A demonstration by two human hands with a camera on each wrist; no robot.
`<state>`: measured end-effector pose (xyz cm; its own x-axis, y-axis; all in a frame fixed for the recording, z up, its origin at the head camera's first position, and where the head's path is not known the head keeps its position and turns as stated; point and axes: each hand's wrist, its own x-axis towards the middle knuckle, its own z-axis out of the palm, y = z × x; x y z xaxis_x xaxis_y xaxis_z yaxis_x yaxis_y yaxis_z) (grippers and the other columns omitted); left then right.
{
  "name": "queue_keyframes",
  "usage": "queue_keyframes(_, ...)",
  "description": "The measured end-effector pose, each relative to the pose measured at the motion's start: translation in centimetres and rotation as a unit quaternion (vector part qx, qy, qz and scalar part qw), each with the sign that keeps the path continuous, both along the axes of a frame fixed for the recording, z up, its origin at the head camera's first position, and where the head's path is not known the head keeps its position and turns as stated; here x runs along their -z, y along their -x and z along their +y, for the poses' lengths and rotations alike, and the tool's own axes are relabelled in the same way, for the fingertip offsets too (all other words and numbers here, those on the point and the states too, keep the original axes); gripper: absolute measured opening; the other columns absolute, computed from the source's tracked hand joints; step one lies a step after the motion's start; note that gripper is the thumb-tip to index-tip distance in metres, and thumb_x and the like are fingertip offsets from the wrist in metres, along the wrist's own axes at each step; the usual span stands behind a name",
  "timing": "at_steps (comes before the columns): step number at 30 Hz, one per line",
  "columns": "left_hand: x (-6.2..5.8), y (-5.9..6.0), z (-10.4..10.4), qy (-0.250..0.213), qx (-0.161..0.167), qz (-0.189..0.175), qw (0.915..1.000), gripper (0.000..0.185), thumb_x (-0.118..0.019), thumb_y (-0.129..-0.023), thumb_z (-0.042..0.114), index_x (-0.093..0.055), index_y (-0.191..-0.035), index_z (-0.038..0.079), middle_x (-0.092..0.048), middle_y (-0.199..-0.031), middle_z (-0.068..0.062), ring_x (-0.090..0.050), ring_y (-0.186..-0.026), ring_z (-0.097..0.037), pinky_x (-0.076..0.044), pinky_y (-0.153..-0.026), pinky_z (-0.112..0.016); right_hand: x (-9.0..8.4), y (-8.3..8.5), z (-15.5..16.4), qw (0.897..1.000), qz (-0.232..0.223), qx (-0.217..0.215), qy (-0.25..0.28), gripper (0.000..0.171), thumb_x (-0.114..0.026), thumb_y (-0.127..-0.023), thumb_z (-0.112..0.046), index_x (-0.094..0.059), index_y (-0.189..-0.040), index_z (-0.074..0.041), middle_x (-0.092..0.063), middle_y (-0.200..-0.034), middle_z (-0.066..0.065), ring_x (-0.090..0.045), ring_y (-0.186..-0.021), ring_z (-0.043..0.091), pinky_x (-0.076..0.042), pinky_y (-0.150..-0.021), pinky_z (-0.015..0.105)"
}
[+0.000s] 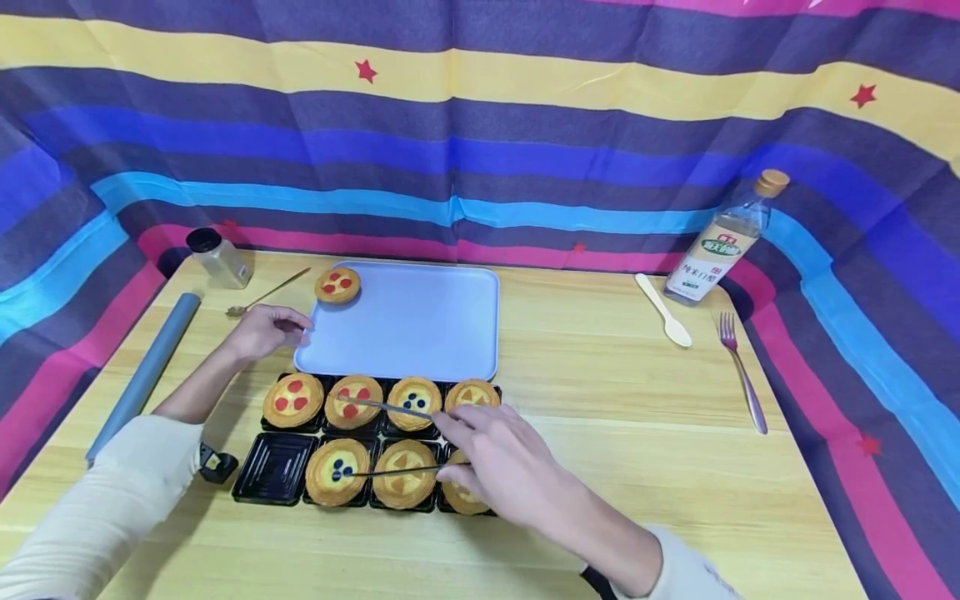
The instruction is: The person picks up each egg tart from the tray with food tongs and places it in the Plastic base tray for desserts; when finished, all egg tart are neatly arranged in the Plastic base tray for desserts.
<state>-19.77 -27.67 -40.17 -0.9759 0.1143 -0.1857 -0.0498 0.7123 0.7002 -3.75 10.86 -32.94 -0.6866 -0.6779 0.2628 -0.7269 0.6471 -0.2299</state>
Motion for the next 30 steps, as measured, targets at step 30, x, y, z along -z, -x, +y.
queue_keyframes(30,-0.2,-0.2,0.3,0.009,0.007,0.006,0.9999,0.023,-0.067,-0.083,0.004,-0.068,-0.104,-0.005,-0.069,-0.095,-0.021,-0.058,-0.075,-0.010,-0.049,-0.064,-0.021,0.9,14.0,-5.1,0.992,-0.024,0.115,-0.036,0.057,-0.072,-0.083,-0.037,-0.058,-0.129,-0.007,-0.066,-0.114,0.011,-0.065,-0.096,0.024,-0.055,-0.073,0.033)
